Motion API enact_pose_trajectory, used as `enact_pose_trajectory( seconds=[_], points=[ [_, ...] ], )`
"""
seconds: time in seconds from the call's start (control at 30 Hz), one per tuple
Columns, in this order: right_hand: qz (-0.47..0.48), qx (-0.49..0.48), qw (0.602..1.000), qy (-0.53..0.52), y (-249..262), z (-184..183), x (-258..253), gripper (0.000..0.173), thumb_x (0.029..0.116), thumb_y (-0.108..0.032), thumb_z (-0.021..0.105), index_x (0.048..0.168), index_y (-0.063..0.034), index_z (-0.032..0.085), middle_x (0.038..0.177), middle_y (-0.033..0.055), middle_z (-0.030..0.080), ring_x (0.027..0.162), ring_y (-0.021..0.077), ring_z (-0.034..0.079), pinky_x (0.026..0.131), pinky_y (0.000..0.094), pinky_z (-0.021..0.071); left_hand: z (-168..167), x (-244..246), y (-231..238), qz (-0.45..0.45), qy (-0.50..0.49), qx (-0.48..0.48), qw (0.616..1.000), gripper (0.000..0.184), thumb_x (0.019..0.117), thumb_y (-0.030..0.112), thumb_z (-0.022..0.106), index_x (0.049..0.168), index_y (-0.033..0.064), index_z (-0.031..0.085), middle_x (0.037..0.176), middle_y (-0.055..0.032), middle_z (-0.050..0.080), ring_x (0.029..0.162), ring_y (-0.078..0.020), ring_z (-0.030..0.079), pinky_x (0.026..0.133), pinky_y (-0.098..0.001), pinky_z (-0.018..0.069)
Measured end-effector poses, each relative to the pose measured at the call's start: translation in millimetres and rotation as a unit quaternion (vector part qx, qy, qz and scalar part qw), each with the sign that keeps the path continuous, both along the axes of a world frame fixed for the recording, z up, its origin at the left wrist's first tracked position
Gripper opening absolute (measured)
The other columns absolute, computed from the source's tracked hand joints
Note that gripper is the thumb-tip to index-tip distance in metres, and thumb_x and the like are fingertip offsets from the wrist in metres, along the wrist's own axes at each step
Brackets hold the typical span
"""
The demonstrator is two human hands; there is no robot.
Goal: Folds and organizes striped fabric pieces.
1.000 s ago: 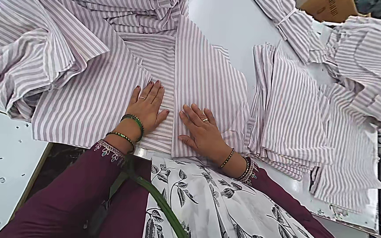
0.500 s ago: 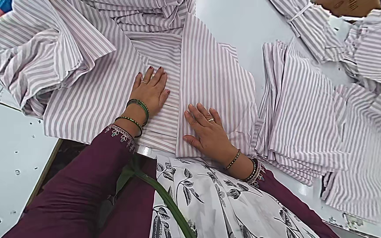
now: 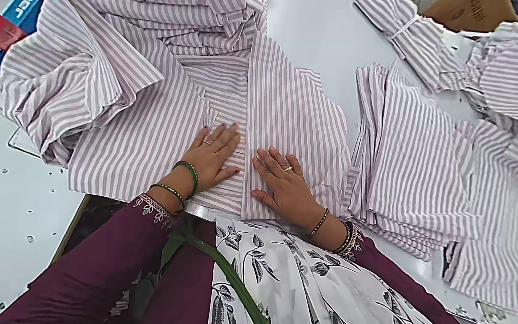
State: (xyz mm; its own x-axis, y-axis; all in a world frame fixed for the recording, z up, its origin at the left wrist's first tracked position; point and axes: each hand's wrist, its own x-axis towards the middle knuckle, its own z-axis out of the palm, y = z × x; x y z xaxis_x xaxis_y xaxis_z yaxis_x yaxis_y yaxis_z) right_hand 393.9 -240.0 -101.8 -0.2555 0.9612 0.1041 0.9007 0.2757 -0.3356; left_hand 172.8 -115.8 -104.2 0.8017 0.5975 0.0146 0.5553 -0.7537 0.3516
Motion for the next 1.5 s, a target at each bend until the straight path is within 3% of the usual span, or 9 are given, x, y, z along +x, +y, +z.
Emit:
enact_pose_trajectory(
  seconds=[0.17,0.33,0.47,0.53,0.73,0.9,1.13,1.33,1.5],
  points=[
    [0.0,-0.008,1.0,0.006,0,-2,1,0.067,0.1017,-0.058,0.039,0.147,-0.011,0.056,0.157,0.0091,0.047,0.148,0.0347,0.039,0.117,0.0648,0.0237,12,-32,37,0.286,0.067,-0.024,0.956,0.101,0.0975,0.064,0.05,0.159,-0.0101,0.019,0.167,-0.0314,0.012,0.156,-0.0509,0.007,0.119,-0.0732,0.0031],
    [0.002,-0.005,1.0,0.012,0,-3,1,0.068,0.1014,-0.059,0.038,0.146,-0.0111,0.057,0.157,0.009,0.048,0.148,0.0349,0.04,0.116,0.0663,0.0243,19,-58,83,0.274,0.081,-0.078,0.955,0.08,0.1045,0.053,0.047,0.164,0.0079,0.02,0.17,-0.0224,0.012,0.157,-0.0462,0.01,0.119,-0.0719,0.0128],
    [-0.001,0.001,1.0,0.019,-1,-2,1,0.068,0.1014,-0.059,0.038,0.146,-0.0108,0.058,0.156,0.0094,0.049,0.146,0.0354,0.042,0.115,0.0659,0.0249,24,-80,104,0.342,0.011,-0.184,0.921,0.063,0.1118,0.043,0.033,0.164,0.0124,0.019,0.161,-0.0264,0.035,0.15,-0.0454,0.034,0.118,-0.0685,0.0244],
    [0.0,0.005,1.0,0.02,-1,-2,1,0.068,0.1013,-0.058,0.038,0.145,-0.0106,0.058,0.156,0.0094,0.049,0.146,0.0351,0.042,0.115,0.0654,0.0252,25,-94,108,0.367,-0.026,-0.194,0.91,0.058,0.1136,0.036,0.029,0.164,0.0097,0.018,0.162,-0.0268,0.032,0.151,-0.0445,0.031,0.12,-0.0636,0.0228],
    [0.0,0.007,1.0,0.018,0,-1,1,0.067,0.1009,-0.058,0.04,0.145,-0.0105,0.059,0.155,0.0097,0.05,0.146,0.0348,0.043,0.115,0.0652,0.0263,20,-137,115,0.331,-0.19,-0.186,0.906,0.043,0.1001,0.0,0.049,0.143,0.0003,0.05,0.157,-0.0149,0.045,0.144,-0.0161,0.043,0.115,-0.033,0.0367],
    [0.0,0.007,1.0,0.018,0,-2,1,0.068,0.1008,-0.059,0.039,0.145,-0.0106,0.058,0.155,0.0091,0.05,0.146,0.0342,0.043,0.115,0.0651,0.0261,18,-158,116,0.192,-0.145,-0.191,0.952,0.04,0.0874,0.006,0.062,0.124,-0.0092,0.061,0.162,-0.0263,0.03,0.155,-0.0345,0.021,0.125,-0.0497,0.019],
    [-0.001,0.002,1.0,0.027,0,-2,1,0.067,0.1007,-0.058,0.041,0.143,-0.0097,0.06,0.155,0.0094,0.051,0.146,0.0356,0.043,0.115,0.0657,0.0257,11,-162,114,0.194,-0.113,-0.139,0.965,0.012,0.0938,-0.001,0.06,0.098,-0.013,0.061,0.162,-0.0275,0.03,0.153,-0.0413,0.024,0.121,-0.0586,0.0206],
    [-0.002,0.004,1.0,0.018,0,-2,2,0.067,0.1008,-0.058,0.04,0.143,-0.01,0.06,0.155,0.0098,0.051,0.146,0.0358,0.043,0.115,0.0654,0.0257,31,-94,92,0.209,-0.096,-0.016,0.973,0.038,0.1087,0.016,0.041,0.118,-0.0143,0.063,0.137,-0.0341,0.056,0.134,-0.0522,0.05,0.112,-0.0668,0.0351],
    [-0.001,0.006,1.0,0.009,1,-2,0,0.068,0.101,-0.059,0.039,0.144,-0.0102,0.06,0.154,0.0095,0.051,0.145,0.0358,0.043,0.115,0.0651,0.0264,17,25,62,0.124,0.077,-0.058,0.988,0.08,0.1034,0.052,0.049,0.16,-0.0005,0.029,0.169,-0.0214,0.019,0.157,-0.0443,0.01,0.122,-0.0671,0.0075]
  ],
)
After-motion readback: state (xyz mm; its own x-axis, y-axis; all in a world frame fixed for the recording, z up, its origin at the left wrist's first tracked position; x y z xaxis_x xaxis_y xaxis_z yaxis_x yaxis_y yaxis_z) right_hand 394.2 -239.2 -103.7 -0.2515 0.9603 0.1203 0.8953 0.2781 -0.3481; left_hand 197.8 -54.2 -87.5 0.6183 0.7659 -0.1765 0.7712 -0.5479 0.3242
